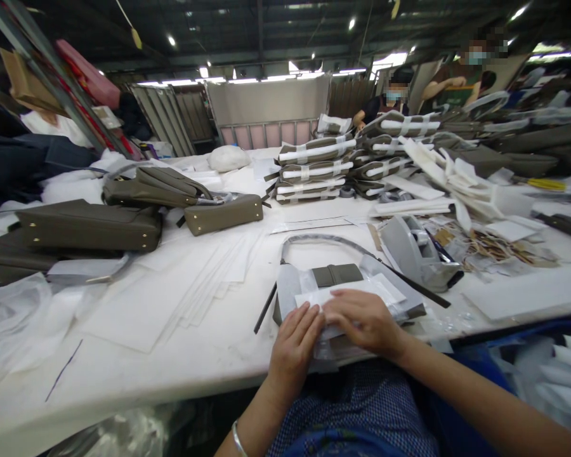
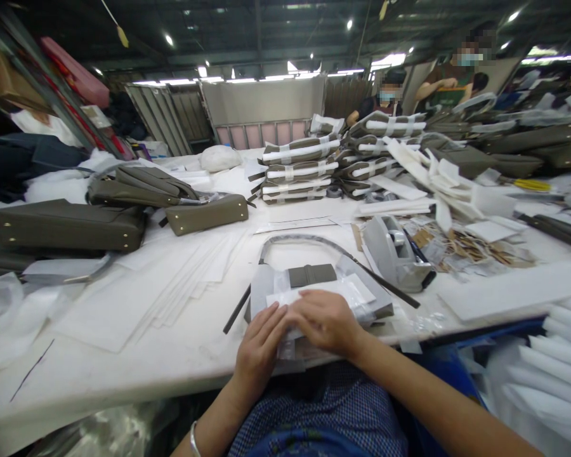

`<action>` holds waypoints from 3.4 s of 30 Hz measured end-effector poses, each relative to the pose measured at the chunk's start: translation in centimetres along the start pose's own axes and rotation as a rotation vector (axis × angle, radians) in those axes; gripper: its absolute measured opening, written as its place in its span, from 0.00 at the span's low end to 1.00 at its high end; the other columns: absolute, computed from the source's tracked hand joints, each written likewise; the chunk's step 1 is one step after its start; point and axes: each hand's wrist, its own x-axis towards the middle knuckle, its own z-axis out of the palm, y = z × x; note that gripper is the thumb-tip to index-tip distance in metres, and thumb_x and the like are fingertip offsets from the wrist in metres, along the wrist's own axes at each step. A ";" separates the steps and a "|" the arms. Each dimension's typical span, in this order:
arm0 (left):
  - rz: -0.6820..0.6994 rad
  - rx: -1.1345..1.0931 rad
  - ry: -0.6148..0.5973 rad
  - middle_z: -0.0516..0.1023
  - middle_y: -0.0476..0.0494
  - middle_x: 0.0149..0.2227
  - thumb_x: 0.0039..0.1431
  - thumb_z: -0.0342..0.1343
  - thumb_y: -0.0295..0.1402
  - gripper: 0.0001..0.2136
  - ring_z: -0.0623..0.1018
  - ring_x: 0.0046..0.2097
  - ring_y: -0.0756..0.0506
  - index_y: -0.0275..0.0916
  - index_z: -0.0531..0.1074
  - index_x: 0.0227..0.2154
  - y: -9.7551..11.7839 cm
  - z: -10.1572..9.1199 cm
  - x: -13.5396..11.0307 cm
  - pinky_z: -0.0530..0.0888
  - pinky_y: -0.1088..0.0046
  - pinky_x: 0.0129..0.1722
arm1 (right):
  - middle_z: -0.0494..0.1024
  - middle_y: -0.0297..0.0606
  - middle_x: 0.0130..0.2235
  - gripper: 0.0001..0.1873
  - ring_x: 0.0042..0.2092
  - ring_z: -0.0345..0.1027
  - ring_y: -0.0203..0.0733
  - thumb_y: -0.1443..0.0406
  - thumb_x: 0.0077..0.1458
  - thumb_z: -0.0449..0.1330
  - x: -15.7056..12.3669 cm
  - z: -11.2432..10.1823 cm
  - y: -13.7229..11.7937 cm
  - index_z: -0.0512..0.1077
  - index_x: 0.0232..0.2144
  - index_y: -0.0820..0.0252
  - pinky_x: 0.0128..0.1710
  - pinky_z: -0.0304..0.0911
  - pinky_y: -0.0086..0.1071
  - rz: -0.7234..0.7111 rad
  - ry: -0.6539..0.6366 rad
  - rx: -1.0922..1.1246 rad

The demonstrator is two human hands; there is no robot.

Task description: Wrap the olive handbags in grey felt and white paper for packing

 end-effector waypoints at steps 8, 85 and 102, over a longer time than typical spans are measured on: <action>0.012 0.060 0.036 0.76 0.37 0.55 0.68 0.45 0.23 0.17 0.69 0.62 0.42 0.34 0.70 0.56 0.2 -0.1 0.0 0.73 0.60 0.58 | 0.78 0.48 0.52 0.15 0.57 0.68 0.54 0.63 0.66 0.53 6.0 3.9 7.1 0.78 0.46 0.60 0.64 0.48 0.57 0.254 -0.523 -0.179; 0.012 0.028 -0.076 0.73 0.40 0.58 0.65 0.53 0.26 0.23 0.70 0.62 0.43 0.38 0.63 0.62 0.2 -0.5 0.1 0.68 0.60 0.61 | 0.83 0.37 0.41 0.09 0.44 0.77 0.36 0.73 0.62 0.57 -11.1 4.7 -4.6 0.76 0.42 0.62 0.53 0.70 0.35 -0.181 0.078 -0.025; -0.078 -0.071 -0.099 0.74 0.40 0.58 0.64 0.55 0.30 0.22 0.71 0.61 0.42 0.39 0.64 0.61 0.1 -0.4 0.0 0.70 0.60 0.60 | 0.80 0.36 0.37 0.09 0.39 0.70 0.39 0.71 0.61 0.58 -5.2 1.9 -0.9 0.77 0.40 0.57 0.40 0.65 0.35 -0.072 0.165 -0.111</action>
